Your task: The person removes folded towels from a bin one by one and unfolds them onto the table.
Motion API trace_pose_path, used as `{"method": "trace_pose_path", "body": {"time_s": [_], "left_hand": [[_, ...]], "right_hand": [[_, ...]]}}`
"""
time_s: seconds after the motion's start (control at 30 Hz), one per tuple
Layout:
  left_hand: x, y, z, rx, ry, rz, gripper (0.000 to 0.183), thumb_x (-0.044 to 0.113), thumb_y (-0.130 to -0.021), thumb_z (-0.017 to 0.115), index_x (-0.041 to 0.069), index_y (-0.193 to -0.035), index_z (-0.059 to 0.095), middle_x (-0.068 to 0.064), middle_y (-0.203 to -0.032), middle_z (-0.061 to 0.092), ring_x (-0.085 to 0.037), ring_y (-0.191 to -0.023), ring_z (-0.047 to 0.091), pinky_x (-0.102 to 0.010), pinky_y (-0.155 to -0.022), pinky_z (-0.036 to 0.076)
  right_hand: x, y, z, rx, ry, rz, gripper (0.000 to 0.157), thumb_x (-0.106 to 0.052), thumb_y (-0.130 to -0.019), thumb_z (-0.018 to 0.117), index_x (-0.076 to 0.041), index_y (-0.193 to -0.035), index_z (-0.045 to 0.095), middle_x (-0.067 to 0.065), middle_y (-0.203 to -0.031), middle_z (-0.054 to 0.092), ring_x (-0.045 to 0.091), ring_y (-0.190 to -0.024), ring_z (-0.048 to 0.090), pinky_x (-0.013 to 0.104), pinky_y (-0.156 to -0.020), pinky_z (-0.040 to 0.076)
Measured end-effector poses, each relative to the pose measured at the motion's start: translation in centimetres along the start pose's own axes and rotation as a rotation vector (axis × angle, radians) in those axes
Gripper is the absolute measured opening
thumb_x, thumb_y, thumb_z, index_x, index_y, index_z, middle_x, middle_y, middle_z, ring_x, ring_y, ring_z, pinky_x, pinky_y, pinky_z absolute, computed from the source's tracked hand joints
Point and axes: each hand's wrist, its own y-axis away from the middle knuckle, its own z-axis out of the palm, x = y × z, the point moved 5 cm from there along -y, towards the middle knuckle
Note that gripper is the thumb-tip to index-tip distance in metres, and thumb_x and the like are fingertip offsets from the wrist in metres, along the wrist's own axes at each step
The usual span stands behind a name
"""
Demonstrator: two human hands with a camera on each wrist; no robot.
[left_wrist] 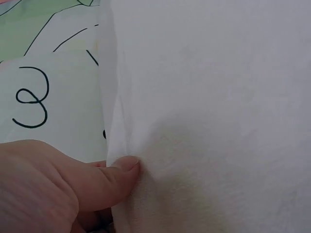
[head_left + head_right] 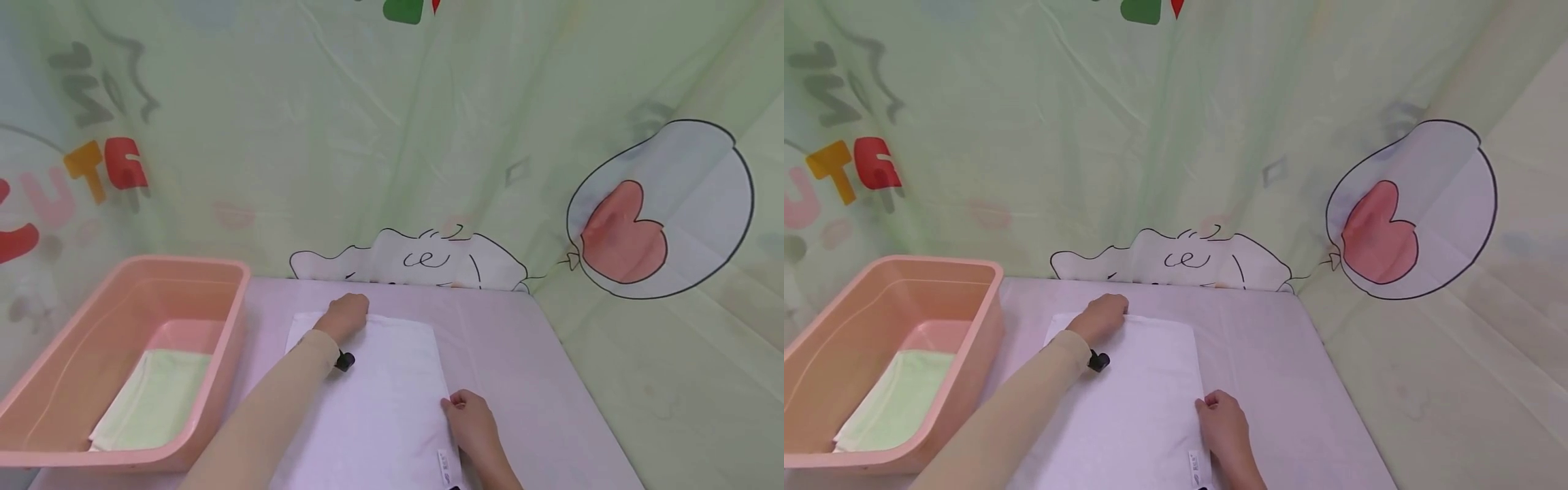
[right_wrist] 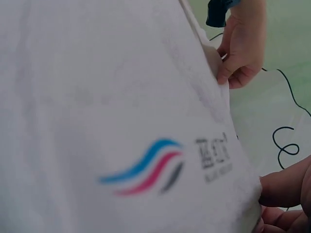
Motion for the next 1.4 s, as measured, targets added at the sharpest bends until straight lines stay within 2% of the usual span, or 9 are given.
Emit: {"method": "trace_pose_path", "body": {"time_s": [0.1,0.17,0.37,0.53,0.67,0.8,1.1,1.23,1.4], "left_hand": [[0.3,0.0,0.2,0.013,0.008,0.016,0.022,0.002,-0.105,0.052,0.006,-0.106,0.074,-0.010,-0.105,0.077,-0.024,-0.096,0.069,-0.048,-0.097,0.059],[0.4,-0.2,0.5,0.013,0.024,0.018,0.022,0.001,-0.105,0.053,0.006,-0.106,0.074,-0.010,-0.104,0.077,-0.023,-0.094,0.068,-0.045,-0.093,0.060],[1.4,-0.8,1.6,0.012,0.018,0.029,0.021,0.005,-0.107,0.054,0.007,-0.111,0.074,-0.008,-0.109,0.077,-0.023,-0.100,0.070,-0.044,-0.097,0.060],[2.4,-0.8,1.9,0.011,0.020,0.066,0.019,0.006,-0.107,0.055,0.008,-0.111,0.074,-0.007,-0.109,0.078,-0.022,-0.100,0.070,-0.044,-0.095,0.060],[2.7,-0.6,1.8,0.005,0.021,0.069,0.018,0.005,-0.105,0.057,0.008,-0.109,0.074,-0.007,-0.107,0.077,-0.021,-0.095,0.069,-0.044,-0.093,0.060],[2.4,-0.4,1.5,-0.005,0.015,0.044,0.018,0.004,-0.103,0.057,0.008,-0.107,0.074,-0.007,-0.104,0.077,-0.020,-0.088,0.065,-0.042,-0.087,0.059],[1.8,1.3,-1.1,-0.077,-0.032,-0.061,0.020,0.002,-0.105,0.051,0.005,-0.102,0.070,-0.010,-0.099,0.069,-0.025,-0.087,0.059,-0.039,-0.077,0.050],[2.0,1.4,-1.2,-0.073,-0.048,-0.035,0.020,0.002,-0.106,0.050,0.005,-0.101,0.069,-0.010,-0.098,0.069,-0.024,-0.086,0.058,-0.037,-0.075,0.050],[2.3,0.6,0.1,-0.043,-0.045,0.031,0.021,0.003,-0.105,0.054,0.006,-0.098,0.073,-0.008,-0.094,0.073,-0.021,-0.083,0.060,-0.038,-0.077,0.055]], "right_hand": [[0.3,-0.1,-0.3,-0.004,-0.038,-0.004,0.019,-0.021,-0.103,0.069,-0.002,-0.105,0.071,0.011,-0.090,0.072,0.021,-0.078,0.062,0.030,-0.064,0.051],[0.5,-0.1,-0.6,-0.011,-0.054,0.004,0.019,-0.021,-0.103,0.068,-0.001,-0.105,0.070,0.011,-0.089,0.071,0.021,-0.076,0.062,0.031,-0.064,0.051],[1.8,-0.4,-2.0,-0.052,-0.074,0.029,0.023,-0.022,-0.104,0.067,0.001,-0.110,0.069,0.013,-0.094,0.071,0.021,-0.078,0.062,0.031,-0.065,0.052],[3.4,-1.3,-3.5,-0.064,-0.071,0.009,0.024,-0.022,-0.105,0.066,0.002,-0.109,0.069,0.011,-0.092,0.072,0.021,-0.077,0.062,0.032,-0.064,0.051],[4.8,-2.2,-4.7,-0.073,-0.067,0.003,0.022,-0.020,-0.104,0.066,0.001,-0.105,0.069,0.010,-0.091,0.071,0.021,-0.079,0.062,0.032,-0.064,0.051],[5.9,-2.9,-5.7,-0.084,-0.052,0.015,0.022,-0.021,-0.103,0.067,0.001,-0.106,0.070,0.011,-0.092,0.071,0.021,-0.080,0.061,0.032,-0.064,0.051],[7.0,-4.0,-8.0,-0.086,0.021,-0.024,0.025,-0.022,-0.103,0.067,0.002,-0.105,0.069,0.013,-0.096,0.070,0.023,-0.083,0.060,0.032,-0.065,0.049],[7.7,-4.5,-8.9,-0.076,0.051,-0.054,0.024,-0.022,-0.102,0.068,0.002,-0.102,0.070,0.015,-0.097,0.071,0.025,-0.086,0.061,0.032,-0.067,0.048],[8.5,-5.0,-10.0,-0.065,0.085,-0.087,0.025,-0.023,-0.101,0.069,0.002,-0.099,0.071,0.020,-0.101,0.071,0.028,-0.090,0.062,0.032,-0.069,0.047]]}}
